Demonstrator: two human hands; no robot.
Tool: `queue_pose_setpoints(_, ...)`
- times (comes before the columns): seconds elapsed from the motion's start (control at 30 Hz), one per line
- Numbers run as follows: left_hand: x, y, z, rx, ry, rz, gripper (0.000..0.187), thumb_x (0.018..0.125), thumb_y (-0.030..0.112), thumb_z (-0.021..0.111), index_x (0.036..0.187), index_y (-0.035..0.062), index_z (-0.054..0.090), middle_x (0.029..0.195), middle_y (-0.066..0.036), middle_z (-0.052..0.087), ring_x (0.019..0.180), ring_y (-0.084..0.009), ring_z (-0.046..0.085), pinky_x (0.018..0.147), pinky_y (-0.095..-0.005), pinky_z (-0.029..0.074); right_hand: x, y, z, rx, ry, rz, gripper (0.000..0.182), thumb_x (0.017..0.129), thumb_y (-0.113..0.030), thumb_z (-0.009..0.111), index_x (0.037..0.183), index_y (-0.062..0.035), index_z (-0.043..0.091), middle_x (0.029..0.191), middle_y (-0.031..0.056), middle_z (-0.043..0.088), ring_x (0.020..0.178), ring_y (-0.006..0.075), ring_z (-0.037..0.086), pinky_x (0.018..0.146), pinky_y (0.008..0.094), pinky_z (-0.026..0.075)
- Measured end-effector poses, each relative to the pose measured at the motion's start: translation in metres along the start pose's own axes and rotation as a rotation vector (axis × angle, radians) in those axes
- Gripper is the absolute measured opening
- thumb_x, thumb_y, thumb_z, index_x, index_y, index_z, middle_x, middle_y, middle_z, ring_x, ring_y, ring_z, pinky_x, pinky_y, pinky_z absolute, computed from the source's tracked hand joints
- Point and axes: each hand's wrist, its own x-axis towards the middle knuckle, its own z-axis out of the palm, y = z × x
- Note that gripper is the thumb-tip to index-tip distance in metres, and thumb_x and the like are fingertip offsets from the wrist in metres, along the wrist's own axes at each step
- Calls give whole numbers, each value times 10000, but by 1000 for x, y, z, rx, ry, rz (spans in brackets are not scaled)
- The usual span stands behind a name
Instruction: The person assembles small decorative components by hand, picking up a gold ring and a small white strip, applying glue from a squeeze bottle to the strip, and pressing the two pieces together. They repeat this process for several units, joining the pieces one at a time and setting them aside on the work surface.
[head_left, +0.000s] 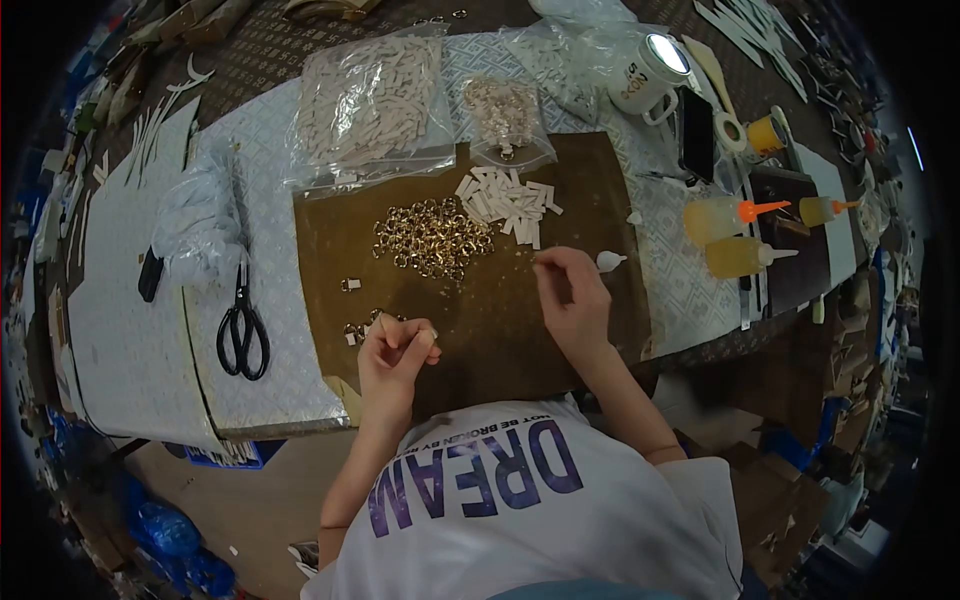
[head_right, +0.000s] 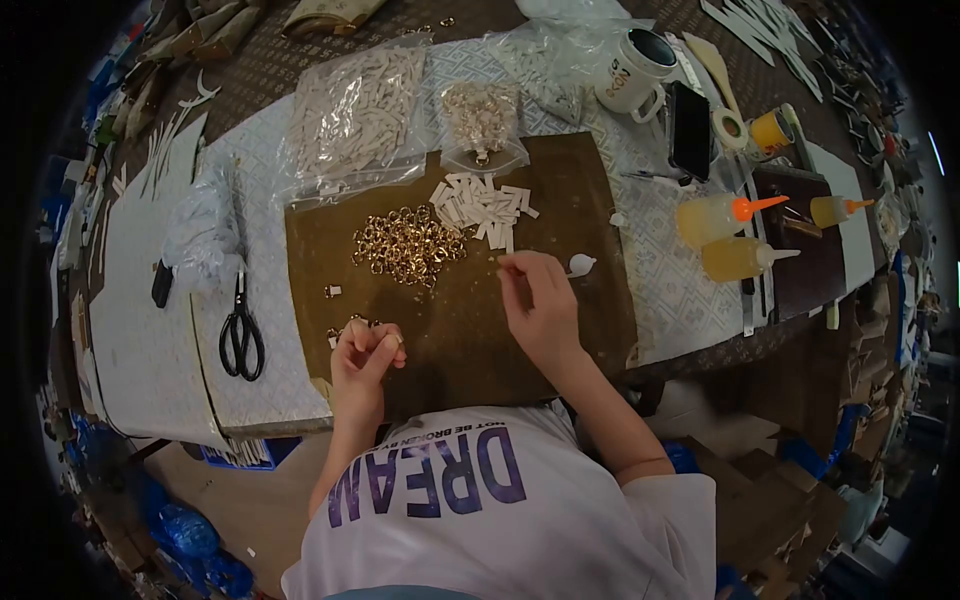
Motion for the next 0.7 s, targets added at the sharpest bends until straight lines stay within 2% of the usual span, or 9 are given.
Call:
queue_pose_setpoints(0.1, -5, 4, -4, 8, 21, 11, 281, 849, -17, 591, 773, 106, 350, 897, -99, 597, 701, -120, 557, 654, -254, 470, 16, 20, 24, -139, -46, 85, 187, 782, -25, 656, 927, -17, 537, 818, 96, 551, 712, 230, 559, 640, 309, 464)
queue_pose_setpoints(0.2, -10, 2, -14, -11, 27, 27, 289, 849, -14, 594, 765, 107, 346, 901, -100, 598, 694, -118, 553, 647, -249, 465, 27, 33, 36, -282, -61, 70, 197, 767, -39, 662, 912, -18, 531, 810, 111, 560, 734, 248, 572, 631, 353, 465)
queue_pose_setpoints(0.3, -13, 1, -21, -40, 36, 34, 296, 850, -8, 596, 754, 109, 341, 904, -101, 598, 693, -116, 545, 646, -246, 461, 32, 33, 37, -286, -114, 137, 202, 754, -26, 661, 900, -17, 522, 829, 112, 568, 738, 258, 578, 650, 360, 473)
queue_pose_setpoints(0.5, -15, 7, -26, -62, 41, 48, 322, 862, 11, 587, 716, 118, 320, 897, -97, 592, 695, -106, 521, 641, -240, 445, 31, 30, 38, -189, -130, 307, 197, 770, -39, 649, 944, -7, 562, 787, 98, 601, 662, 211, 590, 636, 317, 485)
queue_pose_setpoints(0.53, -14, 7, -28, -64, 42, 56, 327, 864, 14, 584, 710, 120, 316, 893, -96, 590, 695, -103, 517, 639, -239, 441, 33, 23, 36, -177, -172, 375, 184, 798, -53, 606, 970, -10, 556, 828, 119, 605, 724, 228, 612, 657, 339, 482)
queue_pose_setpoints(0.6, -11, 8, -32, -68, 34, 90, 341, 867, 12, 572, 694, 126, 301, 879, -94, 586, 668, -97, 510, 604, -229, 427, 33, 12, 32, -86, -193, 472, 194, 796, -50, 607, 984, -10, 576, 809, 93, 598, 698, 170, 597, 627, 306, 477)
queue_pose_setpoints(0.63, -10, 7, -35, -70, 42, 93, 343, 866, 10, 569, 691, 128, 300, 875, -93, 585, 661, -97, 509, 597, -228, 424, 27, 19, 34, -58, -131, 392, 180, 802, -43, 612, 977, -6, 596, 796, 63, 585, 654, 123, 558, 594, 260, 457)
queue_pose_setpoints(0.7, -9, 11, -35, -91, 77, 87, 349, 861, -4, 563, 678, 133, 299, 869, -94, 583, 628, -98, 504, 570, -223, 414, 22, 14, 34, 19, -92, 300, 160, 807, -35, 615, 964, -5, 602, 791, 51, 577, 642, 109, 535, 586, 241, 442)
